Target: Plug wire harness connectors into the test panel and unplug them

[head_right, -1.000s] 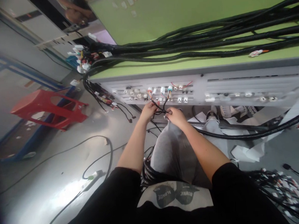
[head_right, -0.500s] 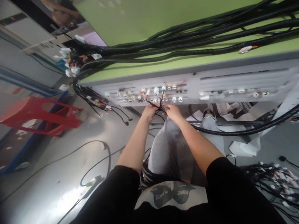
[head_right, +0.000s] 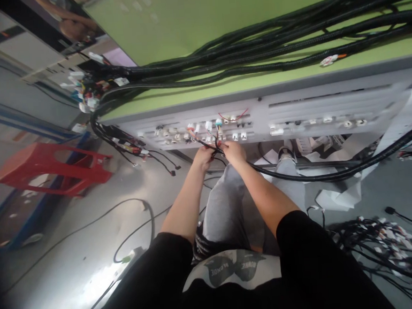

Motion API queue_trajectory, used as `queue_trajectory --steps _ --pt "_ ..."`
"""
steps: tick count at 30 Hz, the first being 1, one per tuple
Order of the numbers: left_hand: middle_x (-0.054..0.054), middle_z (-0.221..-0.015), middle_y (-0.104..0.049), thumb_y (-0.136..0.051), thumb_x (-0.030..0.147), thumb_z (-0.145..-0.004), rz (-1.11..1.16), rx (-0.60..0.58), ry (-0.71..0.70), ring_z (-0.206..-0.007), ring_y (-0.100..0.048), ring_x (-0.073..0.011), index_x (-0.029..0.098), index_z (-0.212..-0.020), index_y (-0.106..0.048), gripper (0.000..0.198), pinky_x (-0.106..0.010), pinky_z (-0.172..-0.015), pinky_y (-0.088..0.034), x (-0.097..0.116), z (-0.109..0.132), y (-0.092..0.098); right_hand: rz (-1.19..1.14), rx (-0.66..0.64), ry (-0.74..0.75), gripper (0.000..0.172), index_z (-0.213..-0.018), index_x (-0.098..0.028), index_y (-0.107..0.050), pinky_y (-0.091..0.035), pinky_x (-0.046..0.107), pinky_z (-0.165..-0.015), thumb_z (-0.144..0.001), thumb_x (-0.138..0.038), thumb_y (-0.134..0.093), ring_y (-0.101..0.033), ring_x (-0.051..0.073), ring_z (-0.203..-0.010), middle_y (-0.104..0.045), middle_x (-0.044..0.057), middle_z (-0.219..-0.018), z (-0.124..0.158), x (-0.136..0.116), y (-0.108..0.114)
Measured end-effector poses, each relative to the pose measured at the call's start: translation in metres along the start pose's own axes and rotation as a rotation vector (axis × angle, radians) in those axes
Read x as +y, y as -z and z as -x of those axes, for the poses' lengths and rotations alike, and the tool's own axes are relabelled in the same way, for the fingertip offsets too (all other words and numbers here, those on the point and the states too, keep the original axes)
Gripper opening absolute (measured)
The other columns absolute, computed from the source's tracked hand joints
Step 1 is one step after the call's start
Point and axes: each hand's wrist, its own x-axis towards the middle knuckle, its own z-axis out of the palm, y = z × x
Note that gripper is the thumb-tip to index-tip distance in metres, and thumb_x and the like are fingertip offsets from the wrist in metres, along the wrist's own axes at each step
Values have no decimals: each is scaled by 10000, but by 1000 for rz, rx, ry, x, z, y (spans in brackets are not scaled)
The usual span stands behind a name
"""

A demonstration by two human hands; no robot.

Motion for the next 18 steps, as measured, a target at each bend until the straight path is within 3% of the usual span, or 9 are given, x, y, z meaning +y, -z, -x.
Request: queue_trajectory --steps 4,12,18 --pt "32 -468 -505 -688 186 -570 9 27 28 -502 -458 -87 125 -634 -594 129 -198 -496 -336 -1 1 -2 15 9 26 314 -1034 -290 -677 -418 213 -691 -831 -433 -483 -612 172 -883 -687 21 -992 0 -1 0" --pt "19 -520 -542 -671 207 -604 3 66 -27 -584 -513 -115 120 -696 -618 136 -206 -544 -371 -6 0 -4 7 -8 55 328 -1033 -306 -670 -421 219 -703 -846 -455 -445 -611 167 -891 -686 4 -992 -6 4 -3" --pt "20 -520 -528 -633 223 -634 -4 127 -28 -561 -495 -111 122 -698 -604 123 -210 -531 -363 -11 0 -12 92 44 -16 340 -1027 -322 -663 -430 267 -709 -851 -477 -416 -612 204 -895 -680 24 -984 -6 1 -3"
